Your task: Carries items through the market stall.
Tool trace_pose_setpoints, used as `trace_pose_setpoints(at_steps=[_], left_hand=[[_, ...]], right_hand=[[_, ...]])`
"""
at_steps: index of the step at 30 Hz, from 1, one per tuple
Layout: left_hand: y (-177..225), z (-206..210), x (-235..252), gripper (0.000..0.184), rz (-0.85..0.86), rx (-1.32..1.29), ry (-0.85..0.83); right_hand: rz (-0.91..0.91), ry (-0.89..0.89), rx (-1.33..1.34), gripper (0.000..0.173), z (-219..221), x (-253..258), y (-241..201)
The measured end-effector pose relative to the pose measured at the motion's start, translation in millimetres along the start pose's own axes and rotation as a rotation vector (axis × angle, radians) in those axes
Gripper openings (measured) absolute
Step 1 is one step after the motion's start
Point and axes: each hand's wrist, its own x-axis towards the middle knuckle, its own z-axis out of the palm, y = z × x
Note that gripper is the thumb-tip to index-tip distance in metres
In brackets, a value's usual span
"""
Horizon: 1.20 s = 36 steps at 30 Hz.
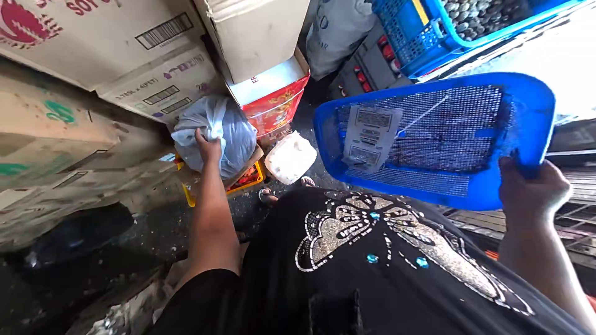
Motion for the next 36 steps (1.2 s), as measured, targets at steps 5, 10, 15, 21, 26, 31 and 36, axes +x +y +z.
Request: trace_pose_setpoints(at_steps=[5,10,15,21,26,31,36], left_hand=[[40,10,-74,0.076,0.089,0.137,0.194],[52,70,-144,0.042,0.538,0.235,-0.338],[101,132,-179,0.029,0.683,0.341,-0.726],[163,170,-191,0.076,0.433,0.244,-0.664],[175,193,-176,0.081,0.211,0.153,-0.538],[174,205,-169,0.049,0.207,0.296,-0.59],[212,183,-175,0.038,0.354,0.297,-0.72]], right_hand=[[-0.03,-0.031,-0.032,0.046,15,13,-2],[-0.03,-0.136,-0.06,0.049,27,25,-33],[-0.029,-0.081,0.06,0.041,21,26,-41],[-0.064,-0.039,0.206,0.039,5,7,-32],[0.026,-0.062,0.251,0.037,6,-5,-21],[0.032,-0.092,0.221,0.036,11,-4,-3],[0.016,-0.07,0.237,0.04,24,13,5]])
